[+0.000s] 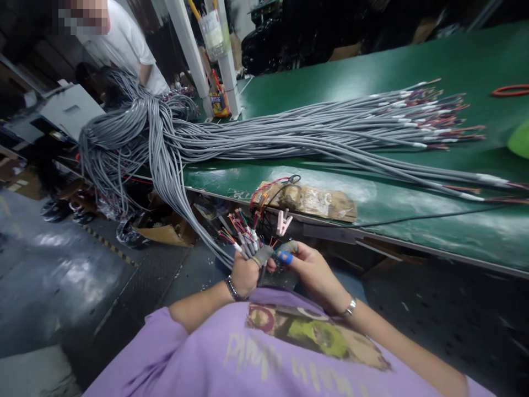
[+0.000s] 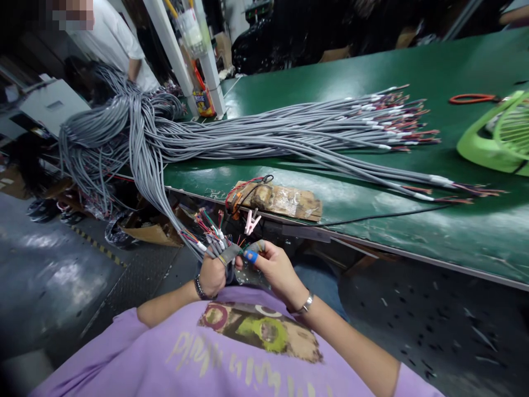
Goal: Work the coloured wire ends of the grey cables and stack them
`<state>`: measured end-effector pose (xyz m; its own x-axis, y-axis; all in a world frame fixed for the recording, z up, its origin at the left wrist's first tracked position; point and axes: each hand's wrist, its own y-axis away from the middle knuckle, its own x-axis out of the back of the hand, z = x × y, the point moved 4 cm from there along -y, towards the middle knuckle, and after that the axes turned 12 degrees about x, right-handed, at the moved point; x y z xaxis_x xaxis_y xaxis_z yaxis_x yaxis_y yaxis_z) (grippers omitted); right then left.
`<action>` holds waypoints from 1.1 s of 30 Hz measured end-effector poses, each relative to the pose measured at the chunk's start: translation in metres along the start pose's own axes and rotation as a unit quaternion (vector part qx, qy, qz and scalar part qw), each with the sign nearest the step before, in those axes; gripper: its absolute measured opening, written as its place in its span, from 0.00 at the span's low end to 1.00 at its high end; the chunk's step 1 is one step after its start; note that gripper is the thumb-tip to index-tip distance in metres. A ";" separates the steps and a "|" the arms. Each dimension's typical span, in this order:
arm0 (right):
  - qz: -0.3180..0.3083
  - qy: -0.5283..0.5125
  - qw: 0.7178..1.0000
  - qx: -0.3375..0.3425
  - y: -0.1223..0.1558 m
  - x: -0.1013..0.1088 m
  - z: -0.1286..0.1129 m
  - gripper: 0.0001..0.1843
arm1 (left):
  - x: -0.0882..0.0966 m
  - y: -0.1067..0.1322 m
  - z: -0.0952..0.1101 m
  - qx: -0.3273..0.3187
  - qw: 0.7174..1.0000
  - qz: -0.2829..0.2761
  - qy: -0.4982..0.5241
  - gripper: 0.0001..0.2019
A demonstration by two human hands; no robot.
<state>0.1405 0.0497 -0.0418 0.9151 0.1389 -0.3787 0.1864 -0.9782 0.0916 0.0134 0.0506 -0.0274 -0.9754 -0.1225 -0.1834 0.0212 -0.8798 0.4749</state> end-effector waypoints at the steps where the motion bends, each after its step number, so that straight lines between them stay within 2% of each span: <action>1: 0.006 0.003 1.000 -0.002 0.000 0.002 0.001 0.23 | 0.000 0.000 0.001 -0.002 1.000 -0.001 0.002 0.22; 5: 0.035 0.002 0.999 -0.001 0.000 0.012 0.005 0.22 | 0.000 0.001 0.005 0.000 1.000 -0.004 0.015 0.22; 9: 0.065 -0.051 0.996 0.013 -0.010 0.017 -0.002 0.21 | -0.001 0.004 0.009 0.016 0.999 -0.010 0.031 0.20; 11: 0.050 -0.075 0.996 0.011 -0.019 0.015 -0.008 0.23 | -0.004 0.004 0.010 0.024 0.999 -0.023 0.032 0.20; 14: -0.004 -0.069 0.997 0.014 -0.032 0.007 -0.014 0.27 | -0.010 0.003 0.014 0.028 0.998 -0.043 0.043 0.20; 16: -0.018 -0.033 0.998 0.045 -0.039 0.005 -0.017 0.26 | -0.013 0.002 0.016 0.028 0.997 -0.043 0.056 0.20; 19: 0.024 0.025 0.993 0.111 -0.042 0.005 -0.020 0.25 | -0.016 -0.001 0.019 0.030 0.997 -0.038 0.064 0.20; 21: 0.043 0.001 0.991 0.123 -0.043 0.004 -0.018 0.26 | -0.018 -0.003 0.020 0.032 0.997 -0.038 0.062 0.20; 26: -0.059 -0.163 0.985 0.002 -0.051 -0.008 -0.003 0.27 | -0.019 -0.005 0.016 0.038 0.998 -0.036 0.044 0.20; 30: -0.008 -0.181 0.984 0.005 -0.057 -0.002 0.002 0.26 | -0.019 -0.005 0.014 0.034 0.998 -0.038 0.027 0.21; 33: -0.006 -0.166 0.986 -0.002 -0.056 -0.002 0.004 0.28 | -0.019 -0.006 0.013 0.033 0.999 -0.036 0.019 0.21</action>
<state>0.1266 0.1036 -0.0494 0.7454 0.0925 -0.6601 0.1988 -0.9761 0.0877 0.0292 0.0640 -0.0150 -0.9650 -0.0780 -0.2503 -0.0644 -0.8549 0.5148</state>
